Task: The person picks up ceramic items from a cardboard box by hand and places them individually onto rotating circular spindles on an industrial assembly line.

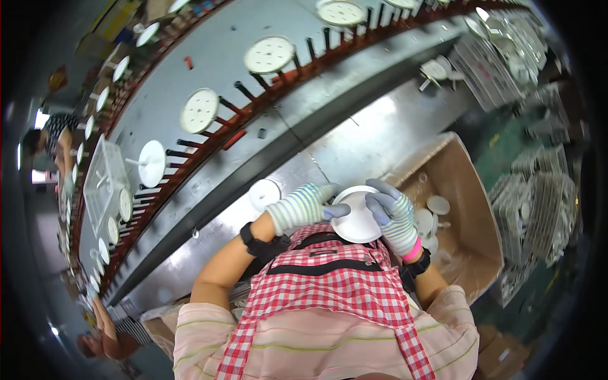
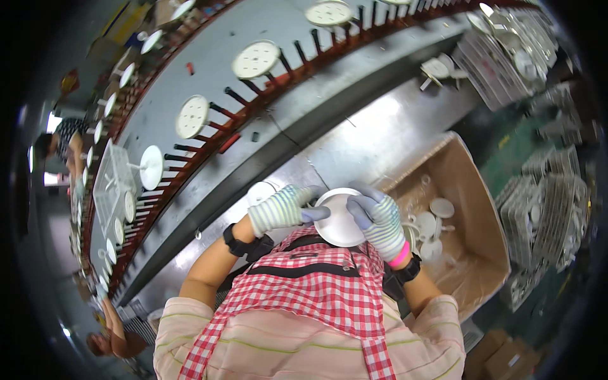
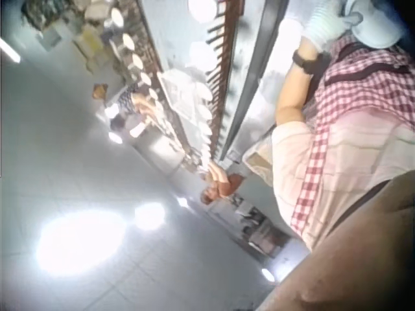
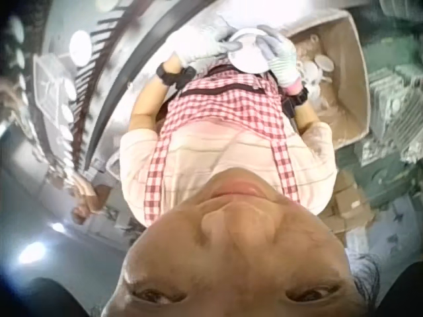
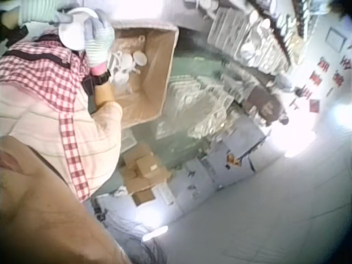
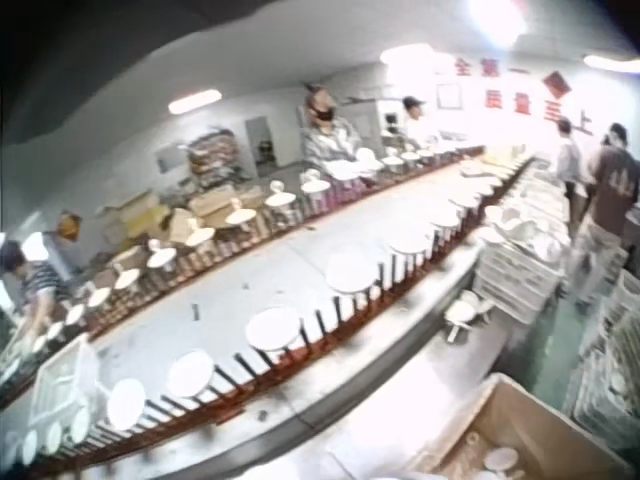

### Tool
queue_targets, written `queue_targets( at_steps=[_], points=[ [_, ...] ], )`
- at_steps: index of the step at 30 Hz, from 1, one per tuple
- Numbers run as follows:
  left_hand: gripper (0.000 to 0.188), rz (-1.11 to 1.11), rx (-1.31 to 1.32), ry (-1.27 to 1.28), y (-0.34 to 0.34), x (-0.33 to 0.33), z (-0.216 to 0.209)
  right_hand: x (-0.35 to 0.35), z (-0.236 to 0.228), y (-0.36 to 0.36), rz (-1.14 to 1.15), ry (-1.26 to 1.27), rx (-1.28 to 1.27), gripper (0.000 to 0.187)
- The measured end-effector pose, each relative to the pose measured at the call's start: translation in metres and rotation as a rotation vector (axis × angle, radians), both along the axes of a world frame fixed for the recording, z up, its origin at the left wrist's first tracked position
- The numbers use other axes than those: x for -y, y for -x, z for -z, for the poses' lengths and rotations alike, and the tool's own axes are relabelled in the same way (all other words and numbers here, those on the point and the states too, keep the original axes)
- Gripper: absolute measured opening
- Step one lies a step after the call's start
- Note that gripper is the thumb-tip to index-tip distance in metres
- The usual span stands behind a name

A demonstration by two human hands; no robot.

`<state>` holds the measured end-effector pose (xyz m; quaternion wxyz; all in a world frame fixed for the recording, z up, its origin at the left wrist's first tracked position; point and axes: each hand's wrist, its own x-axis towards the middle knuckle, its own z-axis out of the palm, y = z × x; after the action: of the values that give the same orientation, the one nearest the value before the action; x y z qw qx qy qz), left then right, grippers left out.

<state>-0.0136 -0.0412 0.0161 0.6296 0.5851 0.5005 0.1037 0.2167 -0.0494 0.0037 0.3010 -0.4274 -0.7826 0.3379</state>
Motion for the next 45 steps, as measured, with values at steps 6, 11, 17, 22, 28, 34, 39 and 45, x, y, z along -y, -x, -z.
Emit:
queue_targets(
  at_steps=[6,11,17,22,28,34,39,45],
  points=[
    [0.033,-0.035,-0.265,-0.817,0.019,0.011,-0.010,-0.015,-0.005,0.022,0.126,0.510,-0.611,0.047],
    [0.031,0.068,-0.591,-1.257,0.034,0.000,-0.020,-0.055,-0.032,0.060,-0.039,0.654,-0.441,0.050],
    [0.042,-0.177,-0.710,-1.455,0.046,-0.006,-0.053,-0.091,-0.041,0.083,-0.359,0.805,-0.464,0.052],
    [0.055,-0.406,-0.478,-1.375,0.060,-0.028,-0.055,-0.152,-0.042,0.127,-0.248,0.599,-0.649,0.044],
    [0.050,-0.718,-0.318,-1.084,0.084,-0.062,-0.034,-0.282,-0.020,0.173,0.155,-0.403,0.226,0.048],
    [0.051,-0.791,-0.439,-0.723,0.126,-0.162,-0.034,-0.249,-0.029,0.218,0.116,-0.463,0.389,0.047],
    [0.056,-0.642,-0.604,-0.430,0.156,-0.217,-0.023,-0.231,-0.004,0.229,-0.027,-0.597,0.094,0.037],
    [0.046,-0.783,-1.017,-0.529,0.181,-0.165,-0.031,-0.240,-0.067,0.299,-0.148,0.028,0.536,0.040]
  ],
)
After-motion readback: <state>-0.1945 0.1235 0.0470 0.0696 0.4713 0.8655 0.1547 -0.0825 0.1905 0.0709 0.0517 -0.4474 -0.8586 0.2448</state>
